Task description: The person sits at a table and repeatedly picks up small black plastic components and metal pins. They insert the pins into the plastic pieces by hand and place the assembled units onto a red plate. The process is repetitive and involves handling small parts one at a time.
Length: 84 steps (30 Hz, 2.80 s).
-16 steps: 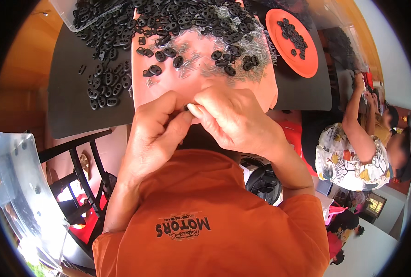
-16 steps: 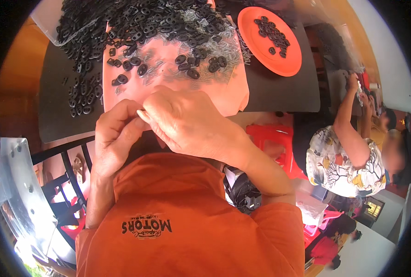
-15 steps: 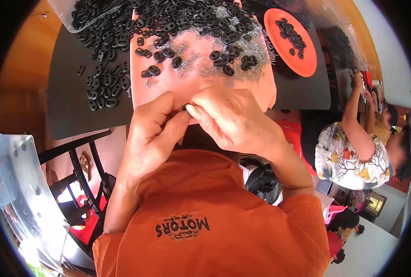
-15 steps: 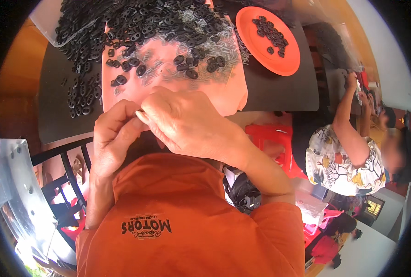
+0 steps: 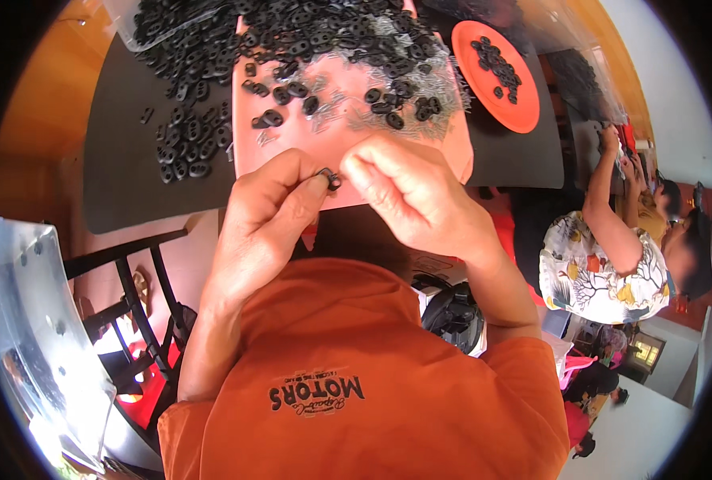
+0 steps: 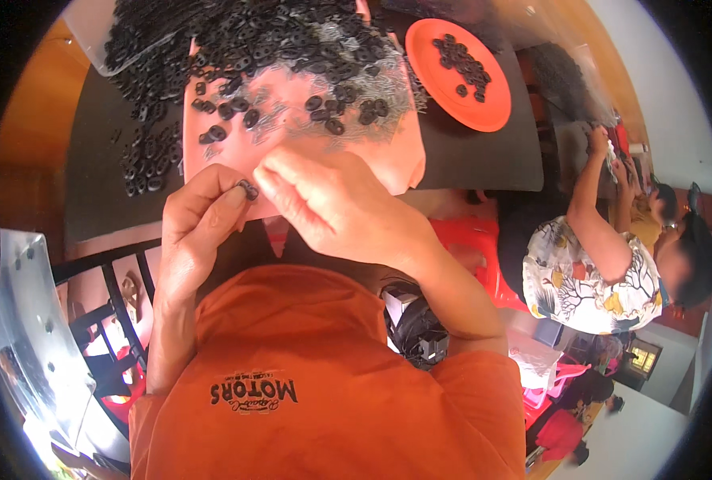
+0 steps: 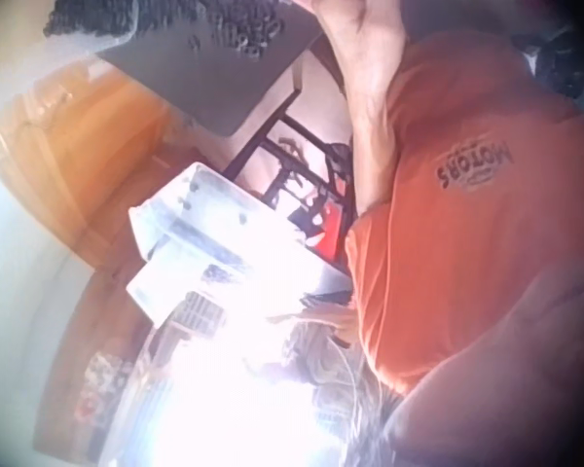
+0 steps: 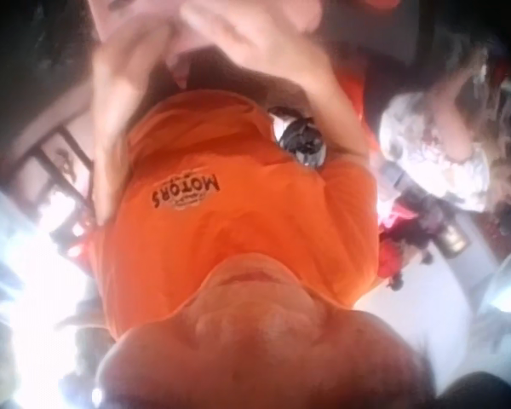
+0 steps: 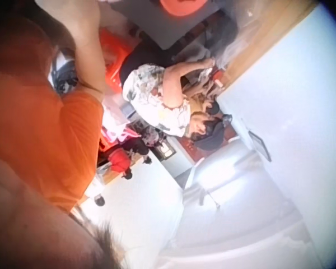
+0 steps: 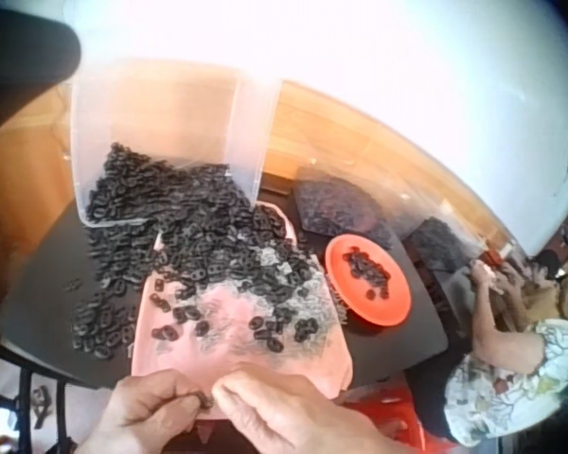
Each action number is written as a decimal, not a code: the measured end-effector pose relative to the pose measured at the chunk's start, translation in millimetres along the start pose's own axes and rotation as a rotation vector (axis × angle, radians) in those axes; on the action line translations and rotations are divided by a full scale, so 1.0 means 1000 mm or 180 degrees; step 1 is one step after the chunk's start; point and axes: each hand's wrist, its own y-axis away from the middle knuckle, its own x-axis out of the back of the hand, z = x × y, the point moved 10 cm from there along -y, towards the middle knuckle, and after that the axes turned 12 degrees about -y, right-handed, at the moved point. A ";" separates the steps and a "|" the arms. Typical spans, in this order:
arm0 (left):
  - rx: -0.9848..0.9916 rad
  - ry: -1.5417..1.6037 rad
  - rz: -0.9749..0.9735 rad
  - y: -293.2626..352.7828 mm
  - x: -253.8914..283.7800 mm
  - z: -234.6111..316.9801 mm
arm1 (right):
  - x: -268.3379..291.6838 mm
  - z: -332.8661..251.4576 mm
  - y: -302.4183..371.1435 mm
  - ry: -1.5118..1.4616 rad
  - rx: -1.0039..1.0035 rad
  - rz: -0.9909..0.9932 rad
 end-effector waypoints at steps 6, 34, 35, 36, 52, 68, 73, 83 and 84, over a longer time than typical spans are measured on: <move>-0.0136 0.0100 0.0024 0.000 0.000 -0.007 | 0.000 0.008 0.001 -0.0287 -0.0268 0.0132; -0.0424 -0.0476 0.0311 -0.028 0.014 -0.005 | 0.033 0.025 -0.037 0.0512 -0.0113 -0.0051; -0.0566 -0.0581 0.0280 -0.030 0.015 0.000 | 0.043 0.038 -0.044 0.0699 -0.0277 -0.0019; -0.0278 -0.0206 0.0287 -0.030 0.015 -0.002 | 0.046 0.045 -0.053 0.1103 -0.0207 -0.0090; 0.0392 0.1370 -0.0365 -0.035 0.001 -0.024 | 0.012 0.014 -0.052 -0.0358 -0.0013 -0.0579; -0.0079 0.0032 -0.0290 -0.017 -0.004 0.002 | 0.001 -0.001 -0.026 0.0203 0.0283 -0.0364; -0.0399 -0.0969 -0.0033 -0.020 0.004 0.014 | 0.000 0.003 -0.022 0.0420 0.0257 -0.0265; -0.0975 -0.0924 0.0303 -0.036 0.006 0.025 | 0.046 0.069 -0.057 0.2013 -0.0298 -0.0338; -0.0899 -0.0911 0.0326 -0.037 0.006 0.021 | 0.045 0.073 -0.059 0.2191 -0.0364 -0.0368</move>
